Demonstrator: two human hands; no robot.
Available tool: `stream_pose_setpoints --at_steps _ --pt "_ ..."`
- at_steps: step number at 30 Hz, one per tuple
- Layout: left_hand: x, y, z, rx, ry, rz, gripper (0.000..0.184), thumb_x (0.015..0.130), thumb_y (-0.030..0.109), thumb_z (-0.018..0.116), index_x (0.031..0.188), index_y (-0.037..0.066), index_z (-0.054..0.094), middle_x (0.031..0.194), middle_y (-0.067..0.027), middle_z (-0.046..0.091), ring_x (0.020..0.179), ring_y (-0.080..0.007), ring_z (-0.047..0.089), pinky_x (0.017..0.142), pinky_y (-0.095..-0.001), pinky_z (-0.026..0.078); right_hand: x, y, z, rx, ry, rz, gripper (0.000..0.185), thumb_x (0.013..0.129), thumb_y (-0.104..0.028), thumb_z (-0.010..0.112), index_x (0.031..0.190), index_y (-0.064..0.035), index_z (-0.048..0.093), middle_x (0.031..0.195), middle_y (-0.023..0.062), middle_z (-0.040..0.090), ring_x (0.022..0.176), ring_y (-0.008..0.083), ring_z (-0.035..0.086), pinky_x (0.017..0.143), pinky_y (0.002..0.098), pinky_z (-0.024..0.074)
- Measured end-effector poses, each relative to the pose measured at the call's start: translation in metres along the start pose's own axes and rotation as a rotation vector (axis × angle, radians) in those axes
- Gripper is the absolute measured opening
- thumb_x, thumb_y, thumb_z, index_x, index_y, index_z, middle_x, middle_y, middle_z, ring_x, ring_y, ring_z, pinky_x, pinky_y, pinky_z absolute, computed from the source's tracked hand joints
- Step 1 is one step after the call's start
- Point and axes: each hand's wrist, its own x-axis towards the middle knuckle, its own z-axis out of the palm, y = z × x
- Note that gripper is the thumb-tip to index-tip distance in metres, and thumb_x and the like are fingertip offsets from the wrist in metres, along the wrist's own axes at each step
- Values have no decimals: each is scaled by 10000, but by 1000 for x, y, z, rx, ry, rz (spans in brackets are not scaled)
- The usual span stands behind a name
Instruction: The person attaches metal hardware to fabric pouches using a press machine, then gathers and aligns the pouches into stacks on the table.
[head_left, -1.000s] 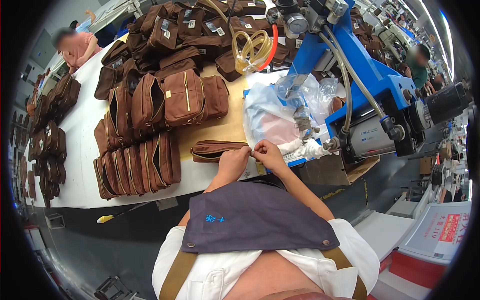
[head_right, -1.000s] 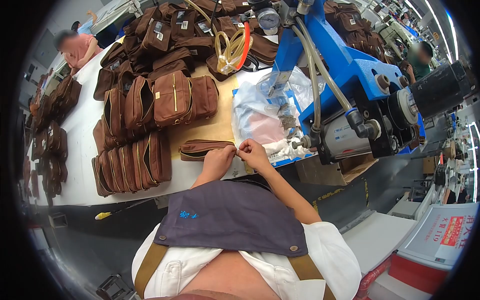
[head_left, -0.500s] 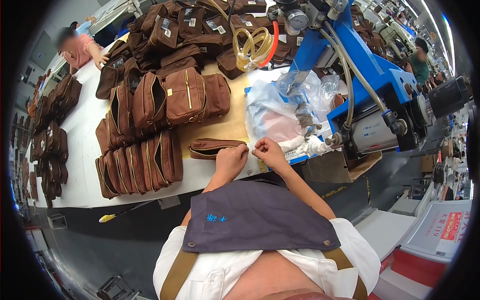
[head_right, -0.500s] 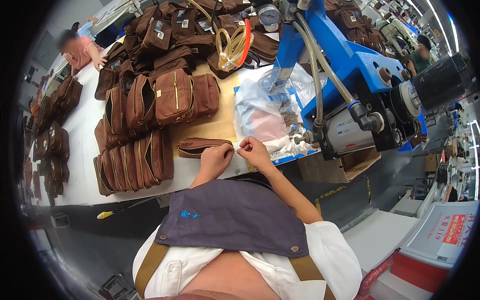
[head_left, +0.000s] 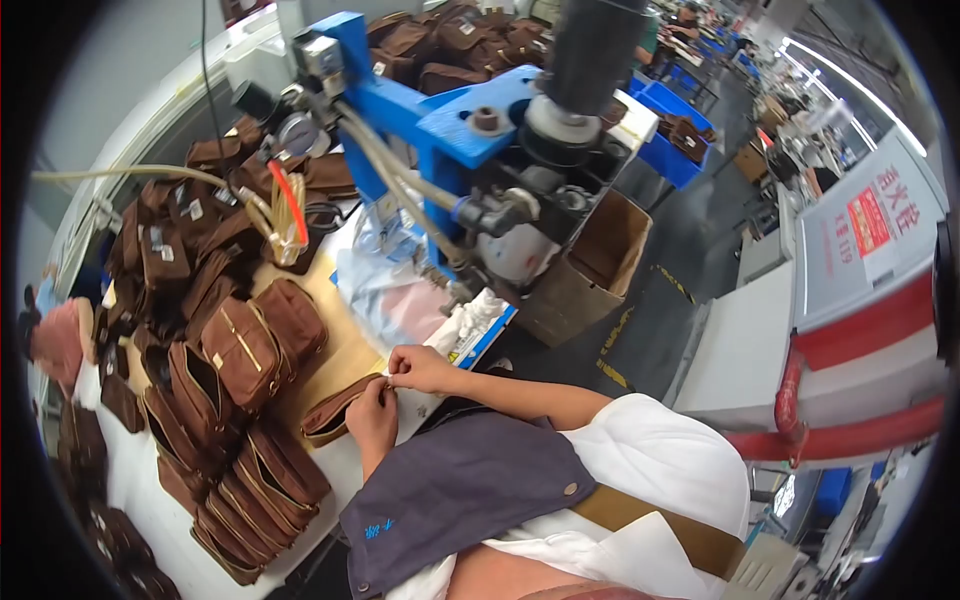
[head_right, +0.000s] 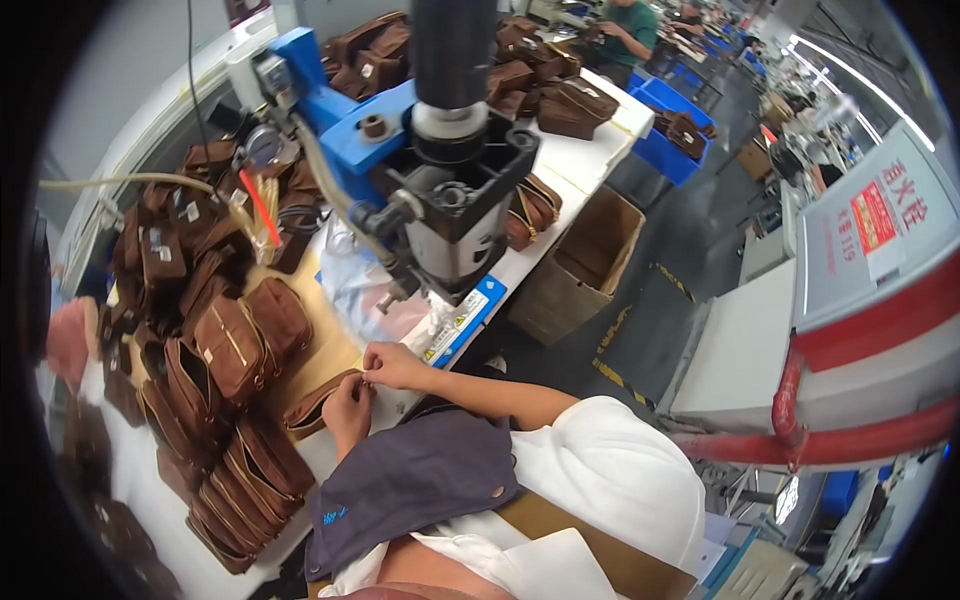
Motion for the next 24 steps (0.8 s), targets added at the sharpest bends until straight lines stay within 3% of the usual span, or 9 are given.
stream_pose_setpoints --at_steps 10,15,18,20,22,23,24 --pt "2 8 -2 -90 -45 3 141 855 136 695 994 121 714 821 -117 719 735 -315 693 662 -392 522 -5 18 2 -143 104 6 199 770 -119 773 890 -30 641 732 54 665 674 140 630 624 301 507" --pt "3 9 -3 -76 -31 -28 144 860 166 698 1000 131 707 819 -117 718 744 -328 693 666 -403 523 -5 24 0 -67 139 -45 164 788 -123 763 880 -53 648 747 50 664 690 114 607 629 295 501" --pt "2 5 0 -36 -18 -36 159 886 228 672 1026 157 701 831 -131 718 777 -340 695 683 -430 526 6 50 6 75 46 -38 116 849 -112 719 913 -52 643 791 1 645 734 82 587 652 262 490" --pt "3 9 -5 -105 -55 -81 167 886 215 670 1040 157 696 849 -132 722 792 -332 699 692 -428 529 6 47 6 63 74 -23 168 816 -160 722 917 -40 660 784 58 671 725 136 628 660 310 520" --pt "3 9 -7 -154 -24 -64 183 876 173 674 1056 143 685 850 -124 727 794 -320 705 681 -402 537 2 34 -1 52 86 -38 166 816 -129 731 919 -21 657 793 57 678 726 128 639 663 298 523" --pt "3 9 -9 -198 -76 -118 233 871 153 688 1100 116 672 959 -102 749 898 -280 727 760 -362 546 0 29 -5 75 90 -37 169 813 -116 734 922 -12 657 801 57 683 727 124 647 665 292 524" --pt "2 10 -11 -243 -60 -110 254 861 133 693 1114 117 669 966 -95 750 914 -270 730 775 -352 549 -1 28 -8 99 83 -9 171 813 -108 733 928 -6 658 805 57 692 728 118 655 669 285 525"
